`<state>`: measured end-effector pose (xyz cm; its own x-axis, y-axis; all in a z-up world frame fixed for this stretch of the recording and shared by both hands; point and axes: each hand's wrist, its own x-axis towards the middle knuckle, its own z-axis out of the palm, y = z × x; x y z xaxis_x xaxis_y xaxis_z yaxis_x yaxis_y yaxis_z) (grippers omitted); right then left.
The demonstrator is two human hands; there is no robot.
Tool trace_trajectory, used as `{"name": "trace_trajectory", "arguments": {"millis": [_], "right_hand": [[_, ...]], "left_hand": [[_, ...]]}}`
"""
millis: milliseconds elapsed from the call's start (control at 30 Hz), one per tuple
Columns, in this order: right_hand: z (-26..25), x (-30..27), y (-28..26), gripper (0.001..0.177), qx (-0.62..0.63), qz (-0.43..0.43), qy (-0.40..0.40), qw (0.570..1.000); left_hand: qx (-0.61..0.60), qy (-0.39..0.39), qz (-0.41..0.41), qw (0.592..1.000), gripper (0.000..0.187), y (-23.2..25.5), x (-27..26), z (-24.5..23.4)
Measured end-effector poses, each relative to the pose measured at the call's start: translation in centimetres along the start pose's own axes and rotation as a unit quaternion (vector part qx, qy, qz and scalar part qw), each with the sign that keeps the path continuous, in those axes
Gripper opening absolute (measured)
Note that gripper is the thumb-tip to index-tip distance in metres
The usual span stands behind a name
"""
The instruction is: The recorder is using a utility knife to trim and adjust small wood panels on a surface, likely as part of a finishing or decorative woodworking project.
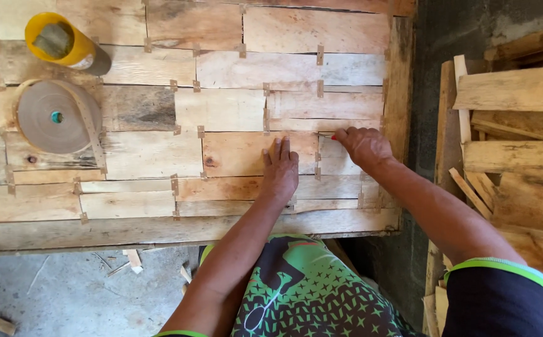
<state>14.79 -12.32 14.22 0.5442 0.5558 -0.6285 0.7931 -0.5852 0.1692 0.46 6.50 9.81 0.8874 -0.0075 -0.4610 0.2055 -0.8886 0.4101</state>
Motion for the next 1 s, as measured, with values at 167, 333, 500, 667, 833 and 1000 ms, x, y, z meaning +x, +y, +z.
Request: {"name": "trace_trajectory", "arguments": {"millis": [167,333,500,667,833,1000], "right_hand": [[-1.6,0.0,-0.1,0.045,0.011,0.025,-0.054,0.998],[0.1,0.6,0.9,0.039,0.053,0.018,-0.022,0.998],[2.6,0.2,2.4,0.043,0.149,0.003,0.127,0.981],[0.9,-0.6,1.1,0.036,0.217,0.064,0.124,0.966],[-2.2,-0.7,-0.8,0.037,0.145,0.119,0.032,0.982],[-5.9,-1.6,-1.4,0.063,0.278,0.193,-0.053,0.940]], "left_hand": [[0.003,0.002,-0.002,1.000,0.029,-0.4,0.1,1.0],[-0.025,-0.012,-0.003,1.000,0.030,0.1,-0.4,0.2],[-0.006,-0.013,0.004,1.000,0.030,0.2,-0.5,-0.2],[0.005,0.000,0.013,1.000,0.030,0.1,-0.4,0.1],[0.013,0.005,0.020,1.000,0.029,-0.3,-0.6,0.7],[0.022,0.016,0.027,0.999,0.030,-0.3,-0.3,1.1]]}}
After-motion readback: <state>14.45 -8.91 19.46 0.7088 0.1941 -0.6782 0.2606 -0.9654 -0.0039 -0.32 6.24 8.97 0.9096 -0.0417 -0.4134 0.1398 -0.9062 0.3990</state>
